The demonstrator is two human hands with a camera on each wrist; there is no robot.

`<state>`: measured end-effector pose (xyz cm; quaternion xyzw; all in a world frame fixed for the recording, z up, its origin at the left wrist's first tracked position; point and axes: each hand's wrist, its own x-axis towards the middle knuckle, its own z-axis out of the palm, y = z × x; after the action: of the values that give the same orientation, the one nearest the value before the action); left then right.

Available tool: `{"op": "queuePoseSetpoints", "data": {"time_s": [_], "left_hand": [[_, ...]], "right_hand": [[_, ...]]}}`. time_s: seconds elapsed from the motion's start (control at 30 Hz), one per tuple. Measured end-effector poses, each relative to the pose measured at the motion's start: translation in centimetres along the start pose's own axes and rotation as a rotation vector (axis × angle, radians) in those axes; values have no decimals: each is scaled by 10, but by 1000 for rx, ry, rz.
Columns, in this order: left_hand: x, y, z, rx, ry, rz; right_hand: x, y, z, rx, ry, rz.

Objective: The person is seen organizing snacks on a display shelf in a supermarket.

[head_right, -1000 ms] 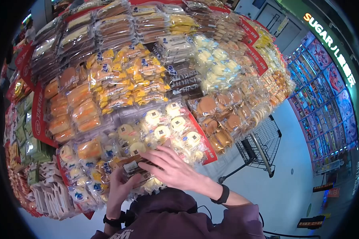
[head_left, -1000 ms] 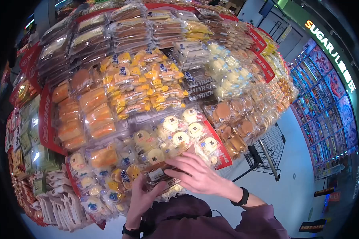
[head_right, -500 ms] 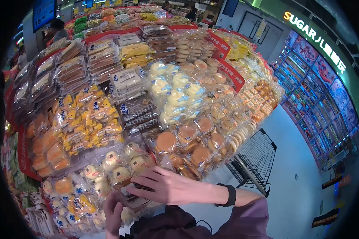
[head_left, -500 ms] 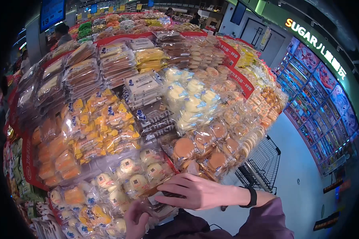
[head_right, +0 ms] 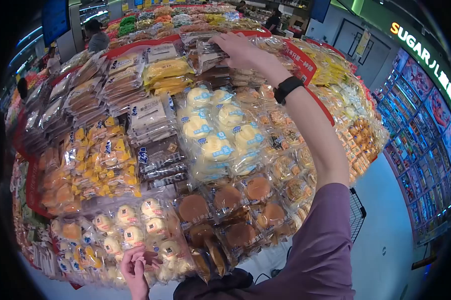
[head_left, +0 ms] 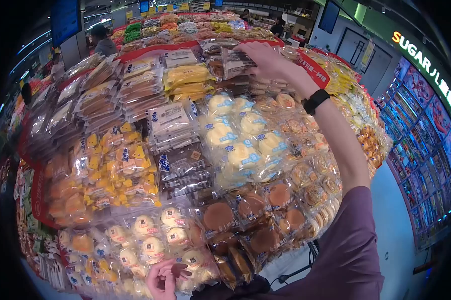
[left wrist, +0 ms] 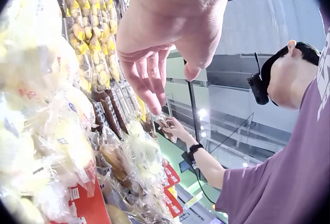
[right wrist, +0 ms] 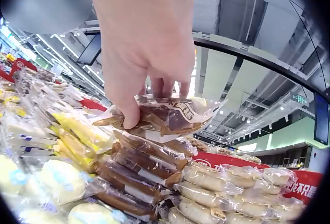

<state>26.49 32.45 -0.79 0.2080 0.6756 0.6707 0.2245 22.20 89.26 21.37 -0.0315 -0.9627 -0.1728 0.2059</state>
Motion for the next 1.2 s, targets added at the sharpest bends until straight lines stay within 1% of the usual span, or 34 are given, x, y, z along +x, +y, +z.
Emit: {"op": "queuePoseSetpoints", "data": {"time_s": [0.03, 0.13, 0.23, 0.27, 0.37, 0.4, 0.5, 0.53, 0.63, 0.67, 0.73, 0.77, 0.87, 0.93, 0.97, 1.0, 1.1, 1.13, 1.2], "left_hand": [[-4, 4, 0, 44, 35, -56], [-5, 0, 1, 27, 100, -79], [-3, -5, 5, 10, 131, -84], [-3, -4, 6, 12, 144, -91], [-1, -3, 7, 25, 172, -102], [0, -5, 5, 37, 171, -101], [1, -2, 3, 99, 170, -89], [2, 0, 3, 123, 172, -79], [2, -7, -5, 41, 157, -156], [4, -11, -3, 34, 174, -98], [9, -17, 0, 23, 205, 20], [9, -15, 0, 21, 205, 18], [8, -7, 3, 11, 203, 3], [7, -2, 4, 1, 212, -24], [6, 1, 3, -1, 198, -12], [4, 4, 2, -1, 180, -8], [3, 6, -7, -32, 139, -24], [4, 2, -12, -41, 118, -31], [2, 3, -22, -81, 90, -62]], "right_hand": [[14, 14, 9, -20, -1, 54], [53, 41, 38, 163, 63, -13], [73, 47, 63, 180, -63, 75], [79, 58, 80, 166, 3, 17], [80, 72, 100, 308, 88, 34], [77, 70, 97, 291, 67, 69], [75, 62, 102, 205, 122, 94], [76, 63, 100, 204, 103, 99], [71, 62, 93, 77, 283, -18], [70, 59, 93, 45, 216, 65], [67, 55, 95, 68, 183, 95], [64, 54, 94, 78, 168, 112], [56, 39, 76, 118, 93, 194], [47, 38, 77, 87, 270, 75], [37, 26, 72, 75, 352, 19], [22, 15, 64, 80, 281, 17], [-25, -25, 38, -78, 87, -33], [-42, -38, 34, -138, 81, -86], [-80, -77, 17, -78, 103, -128]]}}
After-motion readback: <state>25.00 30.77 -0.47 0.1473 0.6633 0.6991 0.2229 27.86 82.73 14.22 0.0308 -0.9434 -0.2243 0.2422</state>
